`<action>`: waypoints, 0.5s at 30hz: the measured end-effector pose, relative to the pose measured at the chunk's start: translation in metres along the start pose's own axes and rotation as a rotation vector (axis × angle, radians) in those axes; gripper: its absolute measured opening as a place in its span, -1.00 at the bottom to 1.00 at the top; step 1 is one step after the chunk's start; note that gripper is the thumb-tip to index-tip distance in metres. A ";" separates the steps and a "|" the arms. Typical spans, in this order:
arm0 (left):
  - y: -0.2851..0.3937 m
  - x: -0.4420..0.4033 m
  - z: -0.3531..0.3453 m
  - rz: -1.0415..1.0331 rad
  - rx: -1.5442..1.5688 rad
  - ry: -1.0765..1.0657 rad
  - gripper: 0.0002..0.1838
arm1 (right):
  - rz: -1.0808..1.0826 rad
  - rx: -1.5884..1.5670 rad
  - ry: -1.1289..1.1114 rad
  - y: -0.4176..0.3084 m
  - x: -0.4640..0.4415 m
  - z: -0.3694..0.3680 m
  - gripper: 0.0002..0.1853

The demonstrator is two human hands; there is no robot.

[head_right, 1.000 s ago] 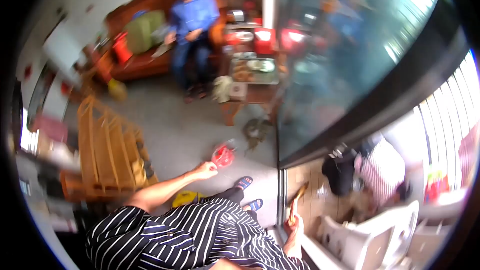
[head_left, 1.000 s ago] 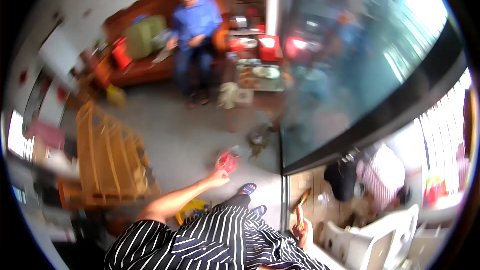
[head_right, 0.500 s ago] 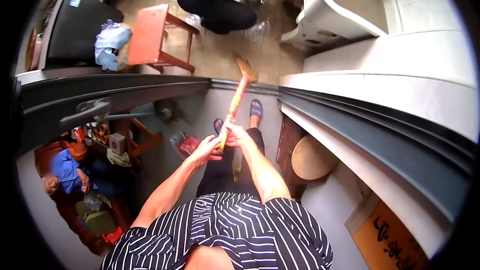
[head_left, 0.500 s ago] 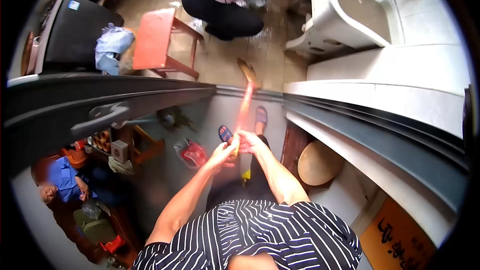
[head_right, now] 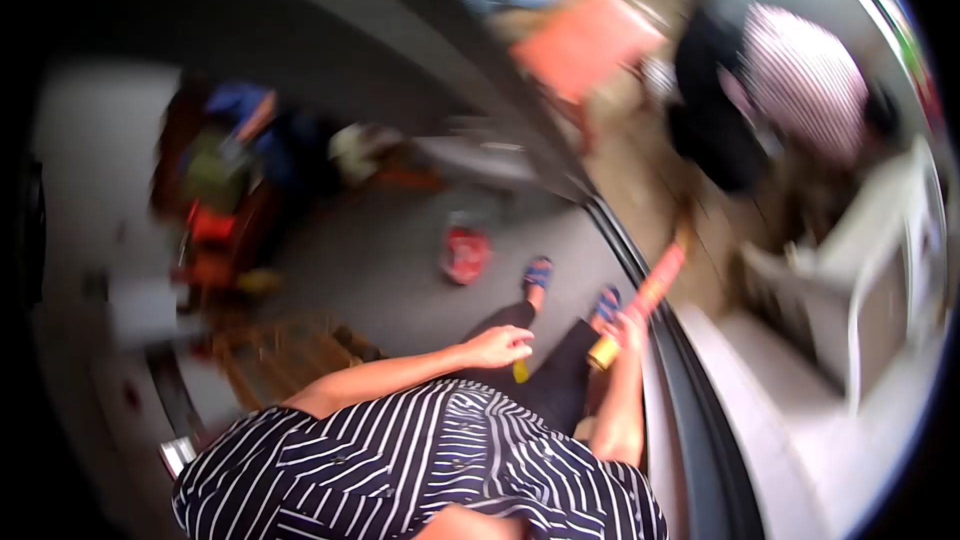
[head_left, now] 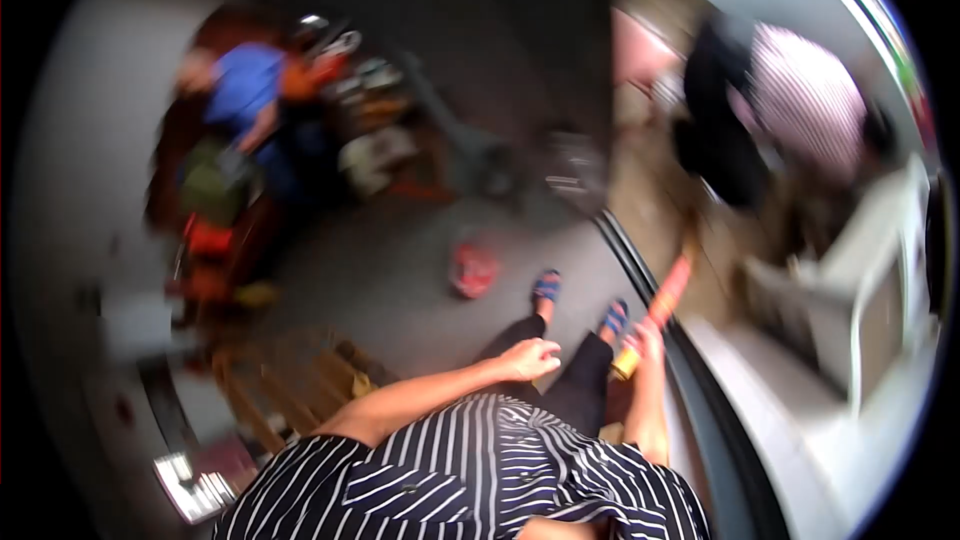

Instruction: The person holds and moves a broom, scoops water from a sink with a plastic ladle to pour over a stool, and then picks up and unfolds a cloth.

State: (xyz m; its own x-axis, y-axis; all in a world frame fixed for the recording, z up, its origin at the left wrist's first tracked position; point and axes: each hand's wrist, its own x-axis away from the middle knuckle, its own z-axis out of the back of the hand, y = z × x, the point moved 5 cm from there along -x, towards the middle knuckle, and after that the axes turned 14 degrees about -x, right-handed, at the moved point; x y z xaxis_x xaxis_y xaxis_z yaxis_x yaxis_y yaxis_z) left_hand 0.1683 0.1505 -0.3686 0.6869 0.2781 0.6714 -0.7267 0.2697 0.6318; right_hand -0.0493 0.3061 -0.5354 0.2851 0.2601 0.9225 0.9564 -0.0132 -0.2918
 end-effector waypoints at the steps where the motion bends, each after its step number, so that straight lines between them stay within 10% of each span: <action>1: -0.017 0.031 0.014 0.063 -0.010 0.096 -0.57 | -0.077 -0.083 -0.166 -0.004 -0.012 0.015 -0.76; 10: -0.122 0.226 -0.055 0.701 0.558 0.899 -0.61 | -0.164 0.678 -0.049 -0.060 0.023 -0.035 -0.82; 15: -0.166 0.242 -0.173 0.686 0.555 0.666 -0.65 | -0.160 0.814 -0.098 -0.042 0.046 -0.060 -0.84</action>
State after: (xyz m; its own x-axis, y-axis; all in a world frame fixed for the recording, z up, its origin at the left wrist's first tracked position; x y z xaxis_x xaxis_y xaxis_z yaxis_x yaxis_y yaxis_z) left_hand 0.4561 0.3323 -0.3784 -0.1182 0.6958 0.7084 -0.7413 -0.5365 0.4032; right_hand -0.0729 0.2606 -0.4657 0.1071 0.2824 0.9533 0.6292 0.7231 -0.2849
